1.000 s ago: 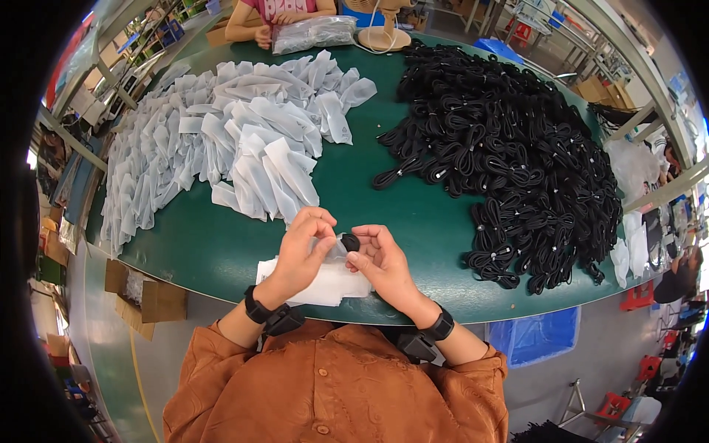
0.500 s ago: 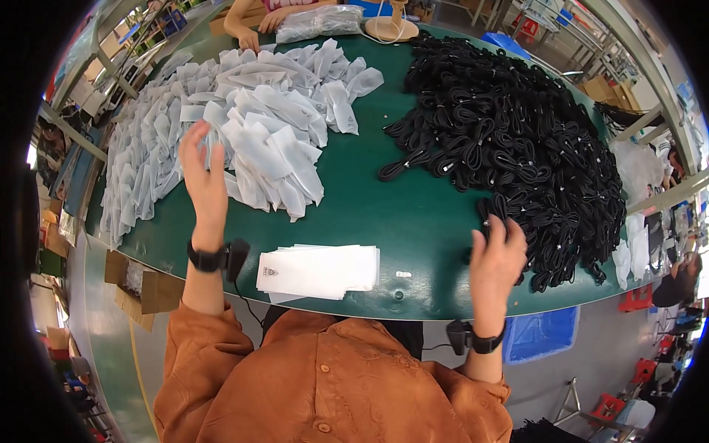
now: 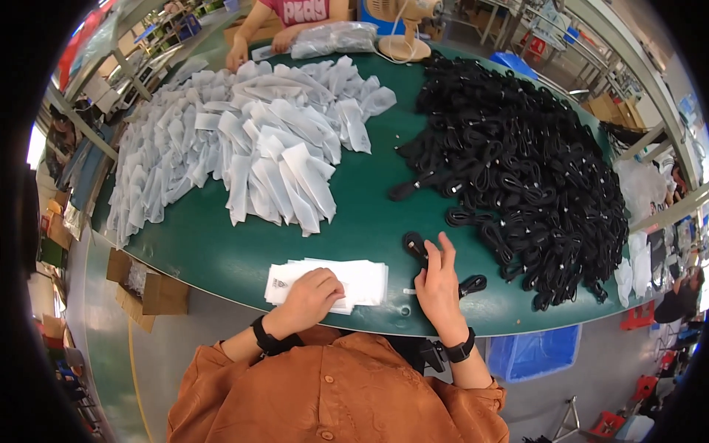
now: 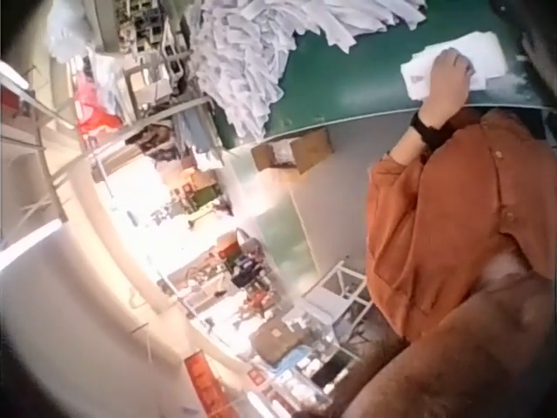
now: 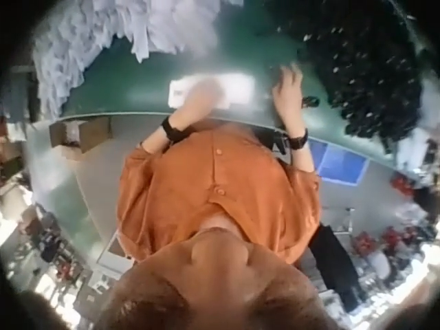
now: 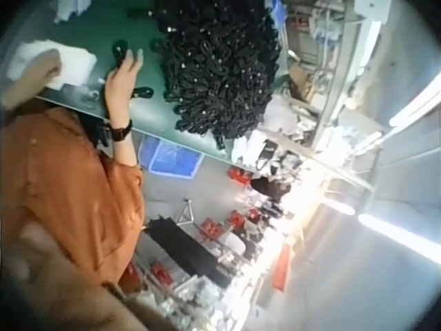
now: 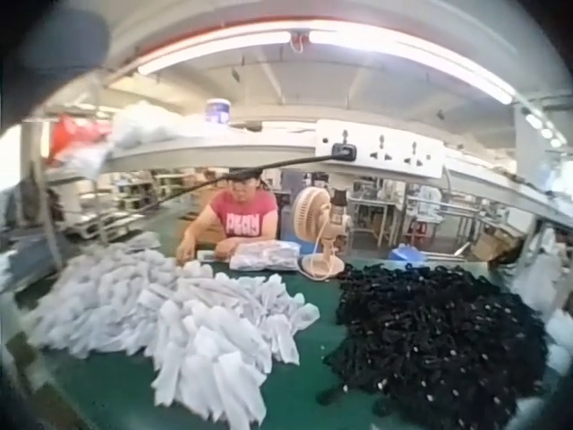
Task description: The person packages black cables by hand, picking up a cable from a pile, sliding it into a white plastic sleeve, and placing the packaged item onto a separate pile.
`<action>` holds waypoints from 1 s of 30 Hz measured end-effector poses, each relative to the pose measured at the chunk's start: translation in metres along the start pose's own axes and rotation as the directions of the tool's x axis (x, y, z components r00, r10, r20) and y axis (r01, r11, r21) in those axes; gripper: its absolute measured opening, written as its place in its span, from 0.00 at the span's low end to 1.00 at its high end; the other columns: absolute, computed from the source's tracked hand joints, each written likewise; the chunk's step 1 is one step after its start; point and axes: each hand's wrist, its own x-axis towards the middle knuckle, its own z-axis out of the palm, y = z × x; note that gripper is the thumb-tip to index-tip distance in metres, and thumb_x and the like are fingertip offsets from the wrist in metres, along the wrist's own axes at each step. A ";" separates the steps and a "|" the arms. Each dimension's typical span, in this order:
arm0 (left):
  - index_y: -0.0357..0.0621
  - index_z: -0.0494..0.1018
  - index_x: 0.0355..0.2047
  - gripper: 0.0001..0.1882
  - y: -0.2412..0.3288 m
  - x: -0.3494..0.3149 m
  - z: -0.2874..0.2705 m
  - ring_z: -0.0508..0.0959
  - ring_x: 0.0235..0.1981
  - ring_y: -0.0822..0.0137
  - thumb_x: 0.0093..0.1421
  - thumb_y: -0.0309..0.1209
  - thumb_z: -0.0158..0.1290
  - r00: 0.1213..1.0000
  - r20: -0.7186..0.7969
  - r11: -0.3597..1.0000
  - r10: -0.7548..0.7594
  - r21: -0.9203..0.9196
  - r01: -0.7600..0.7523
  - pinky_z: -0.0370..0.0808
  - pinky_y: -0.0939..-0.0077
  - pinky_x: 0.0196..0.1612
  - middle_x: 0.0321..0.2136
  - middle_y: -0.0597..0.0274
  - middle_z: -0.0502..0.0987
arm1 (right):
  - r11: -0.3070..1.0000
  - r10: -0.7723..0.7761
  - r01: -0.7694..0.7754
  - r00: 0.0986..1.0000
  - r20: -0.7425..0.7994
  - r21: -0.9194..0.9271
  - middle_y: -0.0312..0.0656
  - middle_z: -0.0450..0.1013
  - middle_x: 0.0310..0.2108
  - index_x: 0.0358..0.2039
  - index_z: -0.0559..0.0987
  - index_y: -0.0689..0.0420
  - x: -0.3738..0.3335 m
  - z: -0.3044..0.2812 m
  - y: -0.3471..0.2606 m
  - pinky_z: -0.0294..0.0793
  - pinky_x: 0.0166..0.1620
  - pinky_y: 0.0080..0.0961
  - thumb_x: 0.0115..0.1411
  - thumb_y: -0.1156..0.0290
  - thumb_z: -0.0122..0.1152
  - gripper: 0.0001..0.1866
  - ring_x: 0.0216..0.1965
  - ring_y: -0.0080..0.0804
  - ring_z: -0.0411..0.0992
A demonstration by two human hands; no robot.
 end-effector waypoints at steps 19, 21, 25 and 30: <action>0.37 0.73 0.34 0.05 0.012 0.012 -0.008 0.75 0.32 0.64 0.60 0.18 0.57 0.965 -0.043 0.902 -0.258 -0.370 0.224 0.73 0.74 0.35 0.33 0.57 0.74 | 0.892 -0.303 0.118 0.872 0.385 0.436 0.41 0.77 0.36 0.53 0.76 0.63 -0.007 -0.018 -0.045 0.74 0.34 0.24 0.63 0.72 0.63 0.18 0.29 0.26 0.74; 0.38 0.73 0.34 0.05 0.014 0.017 -0.009 0.75 0.33 0.62 0.59 0.18 0.57 0.978 -0.073 0.919 -0.195 -0.362 0.156 0.74 0.72 0.36 0.34 0.57 0.74 | 0.898 -0.341 0.162 0.843 0.415 0.408 0.43 0.77 0.35 0.52 0.77 0.61 -0.005 -0.017 -0.044 0.74 0.35 0.25 0.63 0.70 0.64 0.18 0.29 0.31 0.75; 0.40 0.73 0.34 0.08 0.021 0.024 -0.014 0.74 0.37 0.56 0.55 0.16 0.58 0.990 -0.042 0.980 0.134 -0.144 -0.138 0.74 0.69 0.39 0.36 0.57 0.74 | 0.840 -0.043 -0.404 0.616 0.786 0.363 0.46 0.75 0.36 0.50 0.78 0.61 0.016 -0.028 -0.062 0.75 0.36 0.26 0.62 0.69 0.65 0.17 0.32 0.36 0.76; 0.41 0.71 0.34 0.09 0.020 0.038 -0.019 0.72 0.40 0.54 0.54 0.17 0.58 0.995 -0.075 0.979 0.066 -0.190 -0.079 0.72 0.64 0.45 0.38 0.57 0.73 | 0.878 -0.329 0.179 0.900 0.288 0.443 0.44 0.71 0.44 0.47 0.77 0.61 0.002 -0.014 -0.049 0.75 0.38 0.23 0.62 0.73 0.65 0.14 0.38 0.29 0.75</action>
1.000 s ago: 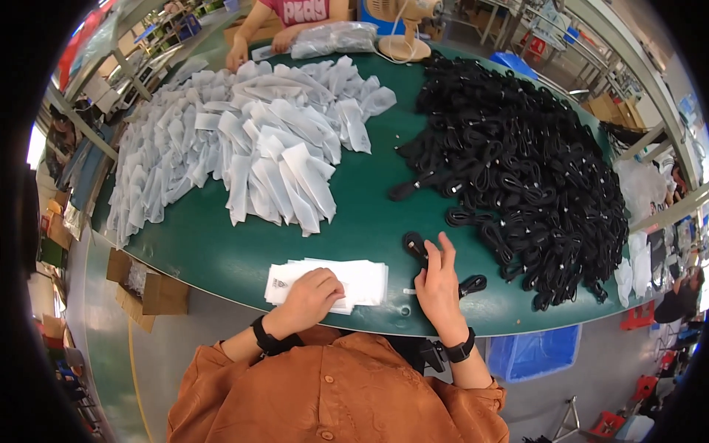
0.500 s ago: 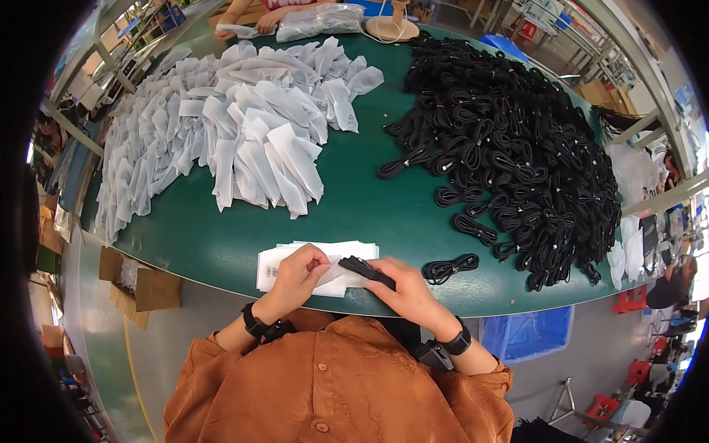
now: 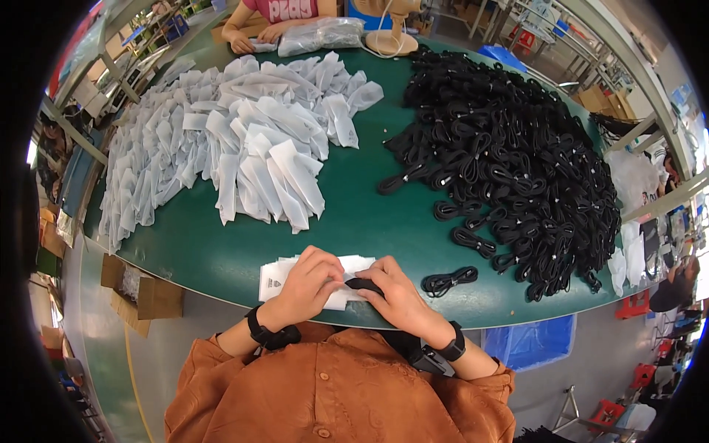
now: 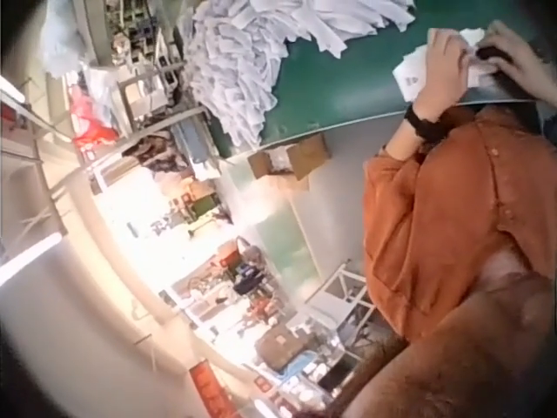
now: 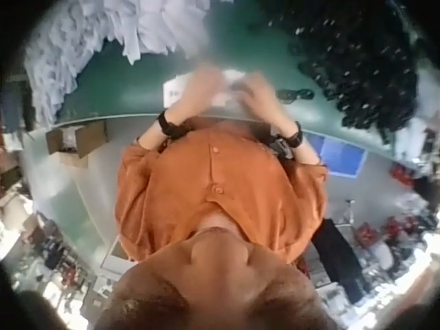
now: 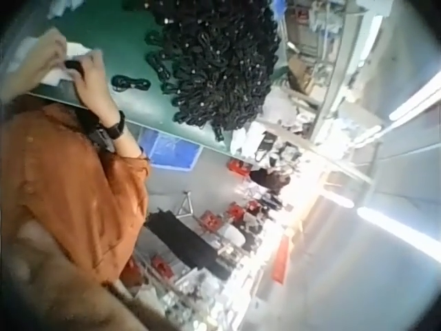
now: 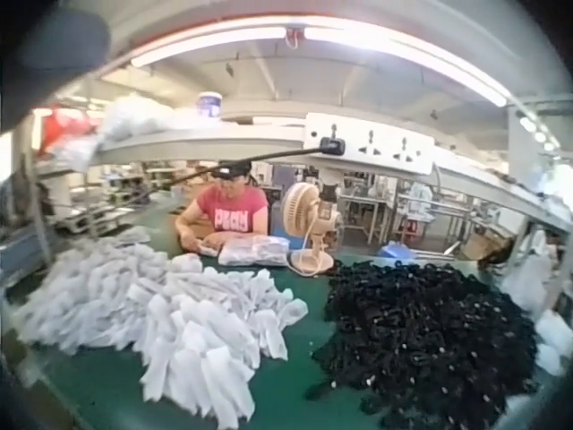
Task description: The person packages black cables by hand, picking up a cable from a pile, sliding it into a white plastic sleeve, and placing the packaged item onto a separate pile.
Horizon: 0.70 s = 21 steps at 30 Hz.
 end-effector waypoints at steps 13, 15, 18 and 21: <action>0.39 0.74 0.43 0.10 -0.032 0.062 -0.087 0.71 0.31 0.79 0.70 0.33 0.50 0.832 -0.049 0.467 -0.553 -0.845 0.260 0.70 0.83 0.35 0.38 0.67 0.77 | 0.947 -0.118 0.197 0.948 -0.294 0.254 0.45 0.63 0.54 0.55 0.69 0.59 0.051 -0.023 -0.005 0.74 0.42 0.23 0.53 0.83 0.70 0.30 0.37 0.24 0.72; 0.37 0.72 0.50 0.15 -0.071 0.063 -0.119 0.74 0.37 0.73 0.69 0.34 0.53 0.795 -0.312 0.720 -0.520 -0.662 0.211 0.73 0.77 0.41 0.44 0.60 0.77 | 0.980 -0.046 0.082 0.979 -0.196 0.180 0.48 0.61 0.56 0.60 0.64 0.57 0.057 -0.025 0.000 0.75 0.44 0.26 0.53 0.78 0.72 0.36 0.41 0.30 0.73; 0.38 0.64 0.60 0.28 -0.084 0.037 -0.141 0.73 0.50 0.59 0.64 0.37 0.59 0.803 -0.505 0.939 -0.316 -0.045 0.341 0.75 0.65 0.48 0.57 0.48 0.68 | 0.998 0.001 0.008 0.991 -0.134 0.066 0.53 0.58 0.60 0.65 0.60 0.56 0.070 -0.018 0.008 0.76 0.47 0.31 0.52 0.71 0.75 0.43 0.46 0.39 0.73; 0.41 0.54 0.69 0.44 -0.076 -0.003 -0.132 0.66 0.63 0.44 0.59 0.39 0.64 0.899 -0.434 0.639 -0.060 0.675 0.368 0.74 0.50 0.54 0.68 0.38 0.55 | 0.996 0.025 -0.035 0.994 -0.109 -0.086 0.61 0.53 0.65 0.70 0.55 0.54 0.092 0.000 0.018 0.75 0.52 0.38 0.51 0.62 0.78 0.52 0.51 0.50 0.71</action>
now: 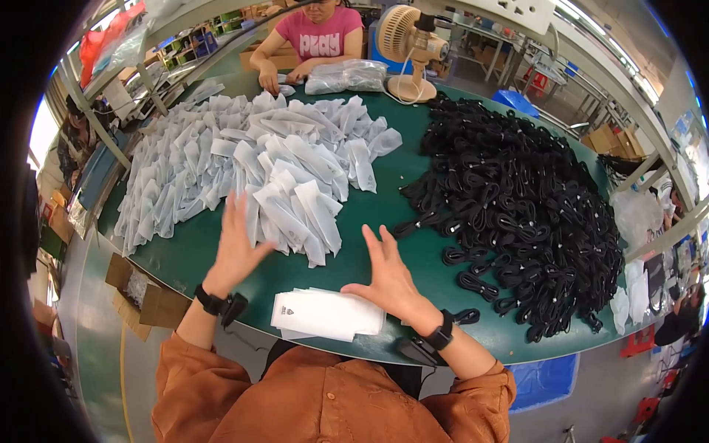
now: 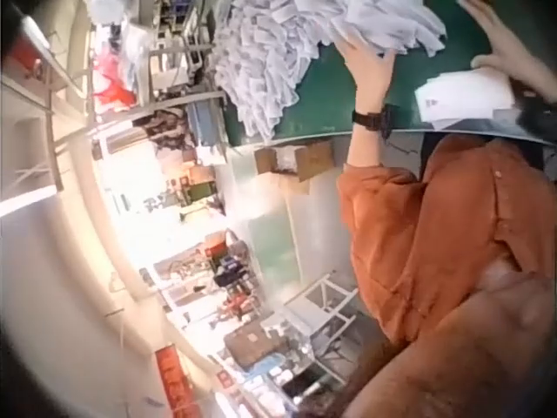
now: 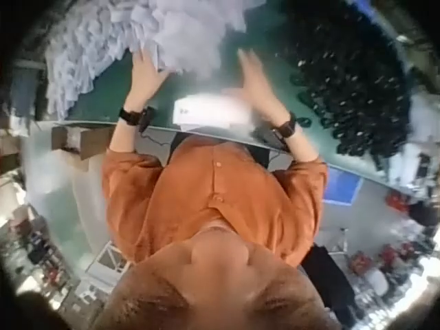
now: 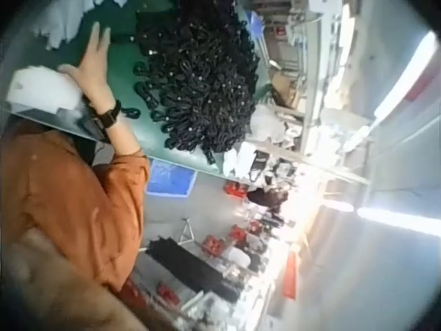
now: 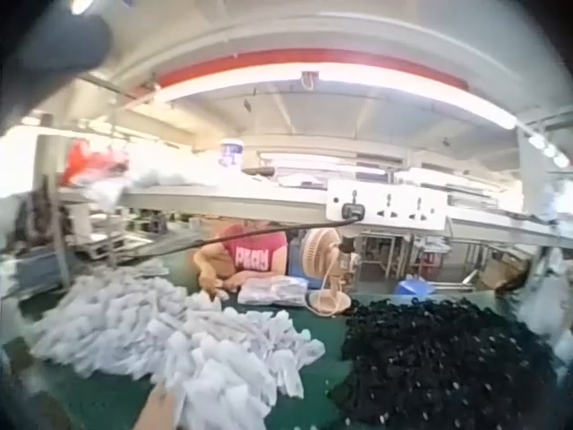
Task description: The person packages black cables by hand, picking up a cable from a pile, sliding it into a white plastic sleeve, and placing the packaged item onto a separate pile.
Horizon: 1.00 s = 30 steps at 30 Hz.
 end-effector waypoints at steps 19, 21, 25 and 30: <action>0.50 0.50 0.73 0.47 -0.089 0.017 0.101 0.38 0.68 0.17 0.56 0.29 0.60 0.781 0.576 0.970 -0.241 0.146 0.192 0.57 0.15 0.57 0.72 0.38 0.25 | 0.873 -0.141 0.149 0.989 0.053 -0.465 0.86 0.36 0.66 0.74 0.47 0.53 0.167 0.157 0.013 0.65 0.57 0.57 0.46 0.43 0.75 0.64 0.48 0.76 0.63; 0.50 0.50 0.72 0.45 -0.090 0.035 0.099 0.38 0.69 0.18 0.56 0.28 0.59 0.745 0.607 0.960 -0.277 0.137 0.245 0.57 0.16 0.58 0.73 0.40 0.25 | 0.871 -0.127 0.129 0.991 0.037 -0.474 0.86 0.36 0.66 0.74 0.47 0.53 0.181 0.163 0.014 0.65 0.58 0.58 0.46 0.43 0.75 0.64 0.49 0.78 0.63; 0.50 0.50 0.72 0.43 -0.107 0.057 0.113 0.39 0.70 0.22 0.58 0.27 0.57 0.727 0.623 0.954 -0.288 0.119 0.275 0.57 0.16 0.58 0.73 0.43 0.26 | 0.879 -0.063 0.059 0.998 0.008 -0.473 0.86 0.35 0.66 0.74 0.47 0.52 0.203 0.172 0.016 0.63 0.59 0.60 0.45 0.43 0.76 0.65 0.51 0.82 0.61; 0.53 0.50 0.73 0.42 -0.158 0.058 0.148 0.39 0.71 0.27 0.61 0.27 0.55 0.793 0.560 0.969 -0.240 0.090 0.229 0.58 0.17 0.58 0.74 0.47 0.26 | 0.894 0.007 -0.014 1.000 -0.016 -0.448 0.86 0.34 0.66 0.74 0.46 0.50 0.236 0.190 0.009 0.61 0.60 0.62 0.45 0.44 0.76 0.65 0.53 0.89 0.58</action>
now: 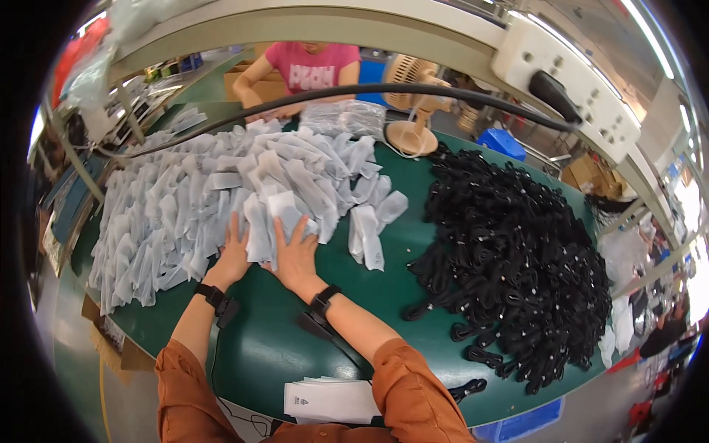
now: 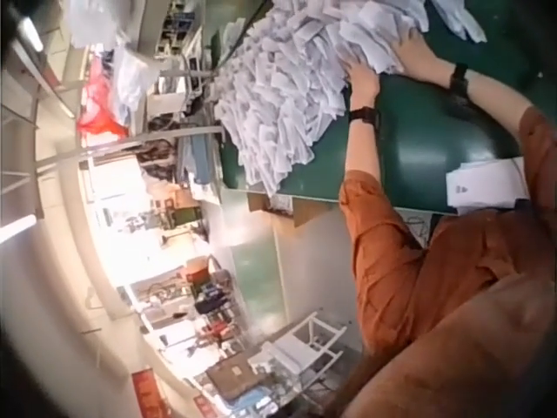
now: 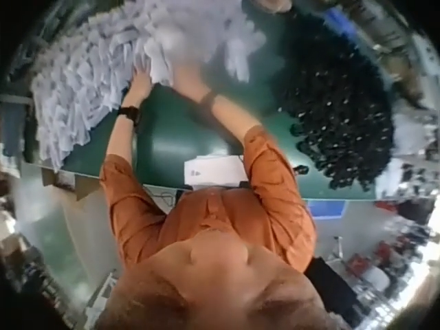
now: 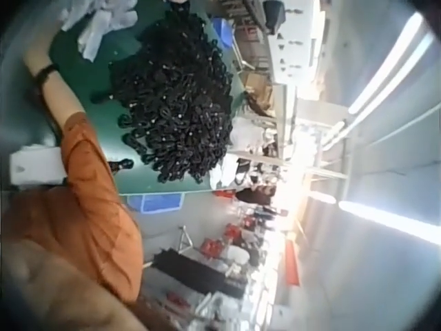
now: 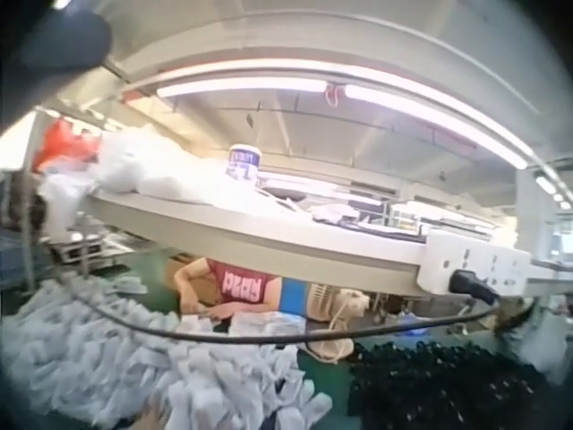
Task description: The person packages black cables by hand, picking up a cable from a pile, sliding it into a white plastic sleeve, and placing the packaged item onto a separate pile.
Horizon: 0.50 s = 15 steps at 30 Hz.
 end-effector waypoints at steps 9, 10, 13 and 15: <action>0.50 0.50 0.72 0.43 0.003 0.002 -0.035 0.48 0.71 0.34 0.59 0.24 0.57 0.999 -0.040 0.999 0.017 -0.048 -0.019 0.62 0.30 0.62 0.74 0.45 0.29 | 0.928 -0.184 0.100 0.961 0.208 0.359 0.71 0.49 0.68 0.72 0.55 0.48 -0.010 -0.071 0.088 0.65 0.63 0.50 0.55 0.51 0.70 0.49 0.63 0.67 0.62; 0.48 0.51 0.72 0.43 -0.001 -0.007 -0.039 0.50 0.71 0.35 0.59 0.24 0.58 0.999 -0.034 0.993 0.035 -0.116 -0.039 0.63 0.38 0.64 0.73 0.43 0.33 | 0.966 -0.171 0.141 0.977 0.129 0.215 0.67 0.55 0.66 0.70 0.60 0.48 -0.027 -0.083 0.106 0.67 0.62 0.48 0.56 0.53 0.69 0.44 0.62 0.61 0.64; 0.44 0.52 0.70 0.42 -0.005 -0.034 -0.047 0.54 0.70 0.36 0.58 0.25 0.59 0.998 -0.025 0.966 0.062 -0.251 -0.067 0.64 0.54 0.66 0.73 0.39 0.41 | 0.932 0.209 -0.164 0.972 0.108 -0.323 0.59 0.64 0.60 0.63 0.70 0.49 -0.076 -0.160 0.144 0.67 0.55 0.61 0.56 0.48 0.68 0.37 0.59 0.67 0.65; 0.43 0.55 0.69 0.40 0.012 -0.047 -0.051 0.58 0.68 0.37 0.59 0.25 0.59 0.992 -0.083 0.975 0.096 -0.192 -0.110 0.65 0.56 0.65 0.71 0.39 0.48 | 0.813 0.425 -0.372 0.905 0.018 -0.447 0.60 0.58 0.66 0.66 0.67 0.47 -0.112 -0.163 0.194 0.62 0.59 0.65 0.57 0.45 0.64 0.39 0.64 0.71 0.57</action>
